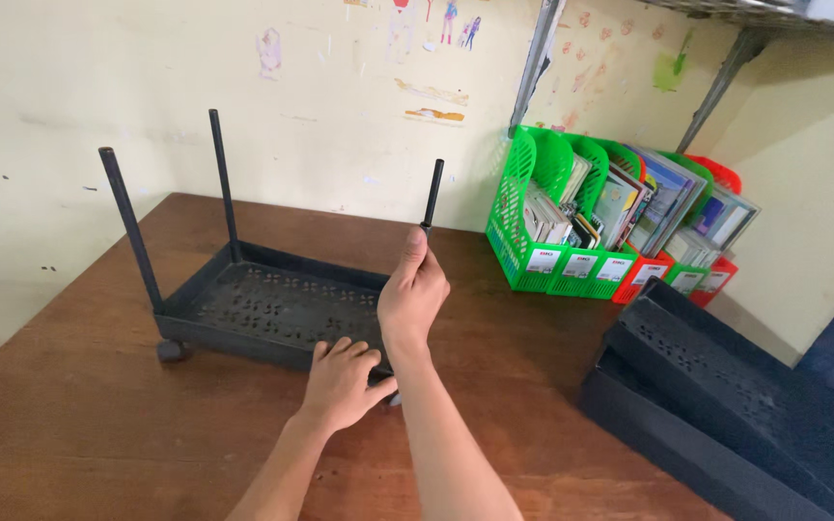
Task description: The person assembles a black plastic storage cart by hand. They attach four caster wheels to the base, then insert four metal poles into the wheel hubs to form the legs of the cart.
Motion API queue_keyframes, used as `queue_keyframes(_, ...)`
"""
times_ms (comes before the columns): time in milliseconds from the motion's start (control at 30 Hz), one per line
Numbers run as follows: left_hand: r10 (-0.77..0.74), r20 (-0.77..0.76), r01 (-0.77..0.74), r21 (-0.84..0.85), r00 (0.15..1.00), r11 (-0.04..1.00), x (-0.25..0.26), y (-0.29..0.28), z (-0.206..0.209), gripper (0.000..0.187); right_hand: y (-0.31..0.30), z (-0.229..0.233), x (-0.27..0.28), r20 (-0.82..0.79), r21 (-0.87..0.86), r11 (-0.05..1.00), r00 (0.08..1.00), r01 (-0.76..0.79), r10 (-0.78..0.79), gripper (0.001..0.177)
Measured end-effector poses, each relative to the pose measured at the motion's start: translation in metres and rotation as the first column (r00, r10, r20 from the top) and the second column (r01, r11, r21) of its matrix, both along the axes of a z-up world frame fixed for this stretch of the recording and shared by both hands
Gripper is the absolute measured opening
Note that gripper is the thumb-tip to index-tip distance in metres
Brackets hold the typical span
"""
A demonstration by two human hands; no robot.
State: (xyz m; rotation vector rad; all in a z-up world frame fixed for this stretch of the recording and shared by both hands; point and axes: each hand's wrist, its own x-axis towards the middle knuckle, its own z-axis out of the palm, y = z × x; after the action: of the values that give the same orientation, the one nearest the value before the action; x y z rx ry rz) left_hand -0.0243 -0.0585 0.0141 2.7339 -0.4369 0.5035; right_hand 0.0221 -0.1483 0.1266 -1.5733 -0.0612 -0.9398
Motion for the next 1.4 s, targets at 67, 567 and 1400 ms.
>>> queue_keyframes(67,0.026,-0.028,-0.026,0.005,0.999,1.0,0.0,-0.002,-0.002,0.05,0.004,-0.003,-0.002,0.002,0.035,0.998,0.999,-0.05,0.05,0.066)
queue_keyframes(567,-0.154,0.017,0.155,-0.094,0.988,0.983,-0.003,0.042,0.004,0.052,-0.029,0.069,0.008,0.045,0.37,-0.155,-0.149,-0.916,0.988,0.06)
queue_keyframes(1400,-0.047,-0.009,0.047,-0.052,0.999,0.998,-0.013,0.096,-0.013,0.067,-0.003,0.048,-0.045,-0.005,-0.25,0.709,0.733,-0.659,0.68,0.037)
